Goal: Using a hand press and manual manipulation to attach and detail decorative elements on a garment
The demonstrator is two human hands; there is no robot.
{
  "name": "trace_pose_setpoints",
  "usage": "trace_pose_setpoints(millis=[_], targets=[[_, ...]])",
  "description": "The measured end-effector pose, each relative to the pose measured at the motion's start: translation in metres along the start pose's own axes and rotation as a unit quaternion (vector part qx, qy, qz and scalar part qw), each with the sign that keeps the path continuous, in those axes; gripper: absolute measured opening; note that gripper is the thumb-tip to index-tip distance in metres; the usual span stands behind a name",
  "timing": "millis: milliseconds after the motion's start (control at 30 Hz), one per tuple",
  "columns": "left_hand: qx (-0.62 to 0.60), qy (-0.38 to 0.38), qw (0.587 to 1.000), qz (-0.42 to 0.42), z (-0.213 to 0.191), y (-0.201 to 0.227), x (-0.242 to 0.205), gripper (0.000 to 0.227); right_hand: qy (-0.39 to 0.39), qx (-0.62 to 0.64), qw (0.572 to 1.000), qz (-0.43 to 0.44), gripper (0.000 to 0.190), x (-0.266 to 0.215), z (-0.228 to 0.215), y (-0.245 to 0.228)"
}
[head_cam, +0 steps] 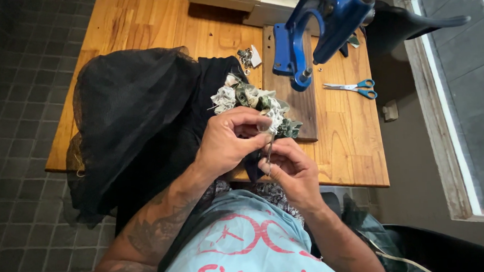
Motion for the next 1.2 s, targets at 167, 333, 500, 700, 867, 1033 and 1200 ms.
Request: trace_pose_setpoints(millis=[167,333,500,700,867,1033,1200], targets=[[0.001,0.013,1.000,-0.025,0.003,-0.006,0.001,0.038,-0.030,-0.088,0.993,-0.067,0.034,0.000,0.001,0.002],[0.044,0.044,0.998,-0.006,-0.012,-0.031,0.015,0.035,-0.023,-0.133,0.974,-0.182,0.019,0.005,0.003,-0.028],[0.054,0.057,0.997,-0.005,-0.008,-0.031,0.014,0.035,0.008,-0.166,0.967,-0.192,0.023,0.023,-0.009,-0.048],[0.016,0.040,0.999,0.032,-0.006,-0.020,0.006,0.035,-0.008,-0.170,0.981,-0.094,0.020,0.029,-0.005,-0.041],[0.012,0.031,0.997,0.065,-0.006,-0.006,0.002,0.036,-0.039,-0.195,0.978,-0.070,0.021,0.038,-0.003,-0.039],[0.047,0.039,0.993,0.101,-0.004,-0.003,-0.002,0.032,-0.046,-0.216,0.971,-0.093,0.021,0.035,-0.006,-0.033],[0.100,0.058,0.983,0.139,0.002,0.006,-0.006,0.029,-0.019,-0.350,0.920,-0.176,0.022,0.042,0.020,-0.042]])
Point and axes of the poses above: each hand's wrist, its own x-axis towards the middle knuckle, its own z-axis out of the palm, y = z × x, the point moved 1 cm from there along x, towards the middle knuckle, and after that the axes turned 13 degrees about -z, right-handed, at the moved point
